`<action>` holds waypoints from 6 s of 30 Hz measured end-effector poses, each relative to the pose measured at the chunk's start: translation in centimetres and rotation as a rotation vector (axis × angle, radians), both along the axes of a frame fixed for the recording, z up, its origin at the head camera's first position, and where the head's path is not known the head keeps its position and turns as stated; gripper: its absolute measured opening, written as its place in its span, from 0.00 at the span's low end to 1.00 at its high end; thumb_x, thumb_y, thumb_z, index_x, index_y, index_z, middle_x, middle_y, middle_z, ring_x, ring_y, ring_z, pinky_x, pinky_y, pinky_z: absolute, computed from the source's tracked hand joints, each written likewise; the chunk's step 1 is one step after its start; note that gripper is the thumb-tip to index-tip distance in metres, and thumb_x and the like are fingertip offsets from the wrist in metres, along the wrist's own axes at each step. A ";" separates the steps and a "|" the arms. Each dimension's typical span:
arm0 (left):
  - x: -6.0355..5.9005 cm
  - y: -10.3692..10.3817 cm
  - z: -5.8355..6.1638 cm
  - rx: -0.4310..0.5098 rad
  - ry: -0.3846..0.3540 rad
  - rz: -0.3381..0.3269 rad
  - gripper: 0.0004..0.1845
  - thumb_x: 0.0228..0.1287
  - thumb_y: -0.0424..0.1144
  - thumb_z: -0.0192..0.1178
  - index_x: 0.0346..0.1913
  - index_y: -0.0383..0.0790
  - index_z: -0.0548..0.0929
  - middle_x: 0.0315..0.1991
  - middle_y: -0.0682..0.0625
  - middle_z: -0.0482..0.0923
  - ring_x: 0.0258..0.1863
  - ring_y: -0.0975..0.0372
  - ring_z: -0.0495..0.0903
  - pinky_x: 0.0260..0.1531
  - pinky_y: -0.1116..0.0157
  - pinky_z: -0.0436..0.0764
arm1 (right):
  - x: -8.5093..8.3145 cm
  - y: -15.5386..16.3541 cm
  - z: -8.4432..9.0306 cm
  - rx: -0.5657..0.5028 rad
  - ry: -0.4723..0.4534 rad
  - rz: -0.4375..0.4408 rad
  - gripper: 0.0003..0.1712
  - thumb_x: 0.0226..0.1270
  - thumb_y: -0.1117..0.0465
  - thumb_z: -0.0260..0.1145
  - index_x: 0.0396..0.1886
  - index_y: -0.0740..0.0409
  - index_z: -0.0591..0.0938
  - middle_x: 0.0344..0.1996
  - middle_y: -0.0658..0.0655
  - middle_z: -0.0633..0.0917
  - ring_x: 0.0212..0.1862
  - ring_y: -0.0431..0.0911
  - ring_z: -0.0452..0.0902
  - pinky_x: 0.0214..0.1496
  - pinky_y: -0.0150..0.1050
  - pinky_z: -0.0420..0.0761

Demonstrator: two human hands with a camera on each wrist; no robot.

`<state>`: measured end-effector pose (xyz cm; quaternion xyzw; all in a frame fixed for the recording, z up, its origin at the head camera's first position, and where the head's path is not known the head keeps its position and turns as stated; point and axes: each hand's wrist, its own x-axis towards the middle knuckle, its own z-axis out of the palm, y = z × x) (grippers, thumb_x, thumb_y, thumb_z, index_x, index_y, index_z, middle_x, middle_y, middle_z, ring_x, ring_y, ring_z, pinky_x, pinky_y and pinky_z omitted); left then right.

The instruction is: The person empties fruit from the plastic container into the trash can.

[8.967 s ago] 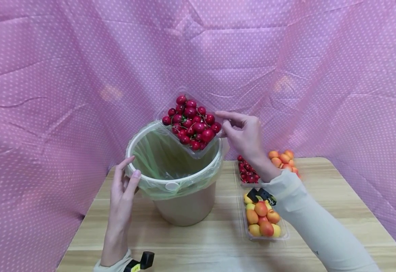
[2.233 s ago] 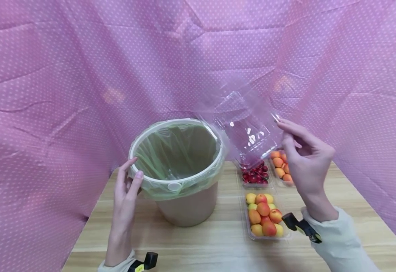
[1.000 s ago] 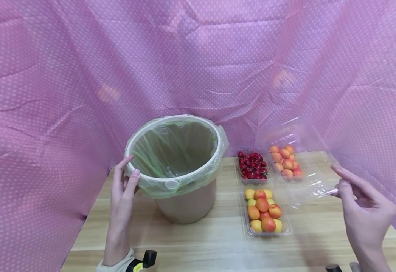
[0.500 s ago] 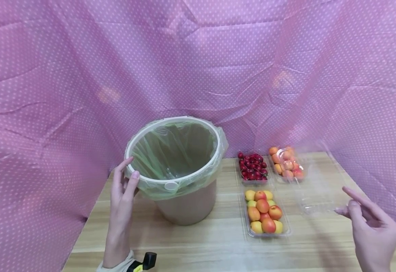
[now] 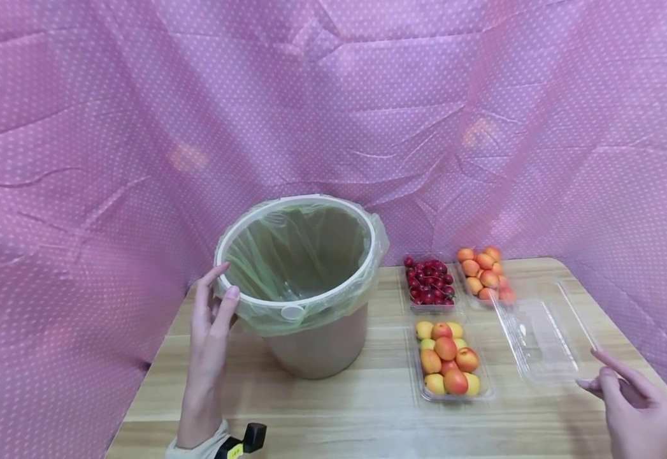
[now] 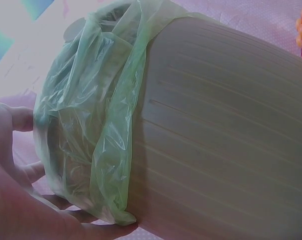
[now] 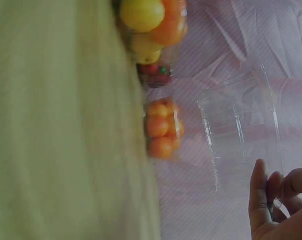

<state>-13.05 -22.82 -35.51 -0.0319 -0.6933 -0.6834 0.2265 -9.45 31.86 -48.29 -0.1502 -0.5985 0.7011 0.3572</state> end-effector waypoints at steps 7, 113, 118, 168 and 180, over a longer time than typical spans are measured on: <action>-0.2 0.0 0.0 0.008 0.008 0.002 0.24 0.80 0.37 0.53 0.75 0.46 0.68 0.66 0.42 0.66 0.48 0.57 0.72 0.44 0.67 0.78 | 0.0 0.8 -1.6 -0.064 -0.092 -0.010 0.12 0.65 0.81 0.60 0.46 0.79 0.85 0.33 0.52 0.91 0.20 0.41 0.84 0.29 0.31 0.83; -1.0 -0.7 -0.2 0.007 0.022 -0.036 0.25 0.80 0.37 0.52 0.75 0.44 0.66 0.69 0.42 0.64 0.56 0.47 0.73 0.51 0.67 0.80 | 1.3 -9.2 -1.9 0.497 -0.338 0.731 0.20 0.80 0.69 0.57 0.67 0.68 0.72 0.53 0.73 0.76 0.36 0.46 0.88 0.33 0.41 0.87; -1.0 -0.7 -0.2 0.006 0.023 -0.043 0.25 0.80 0.37 0.52 0.76 0.44 0.65 0.68 0.41 0.64 0.55 0.48 0.73 0.51 0.68 0.80 | 0.4 -10.2 -2.3 0.493 -0.321 0.688 0.17 0.79 0.73 0.56 0.64 0.69 0.74 0.48 0.66 0.74 0.34 0.44 0.86 0.33 0.41 0.87; -1.1 -0.8 -0.3 0.005 0.028 -0.042 0.25 0.80 0.36 0.52 0.76 0.44 0.66 0.69 0.41 0.64 0.57 0.47 0.73 0.50 0.67 0.80 | -0.4 -9.6 -2.3 0.244 -0.098 0.702 0.13 0.76 0.76 0.57 0.55 0.74 0.81 0.52 0.50 0.84 0.30 0.47 0.85 0.35 0.44 0.87; -1.2 -0.7 -0.4 0.012 0.019 -0.039 0.25 0.80 0.36 0.52 0.75 0.44 0.66 0.65 0.39 0.66 0.51 0.55 0.74 0.47 0.68 0.80 | -0.4 -9.4 1.0 0.313 -0.061 0.699 0.14 0.77 0.75 0.57 0.57 0.81 0.77 0.50 0.50 0.85 0.30 0.46 0.85 0.35 0.45 0.86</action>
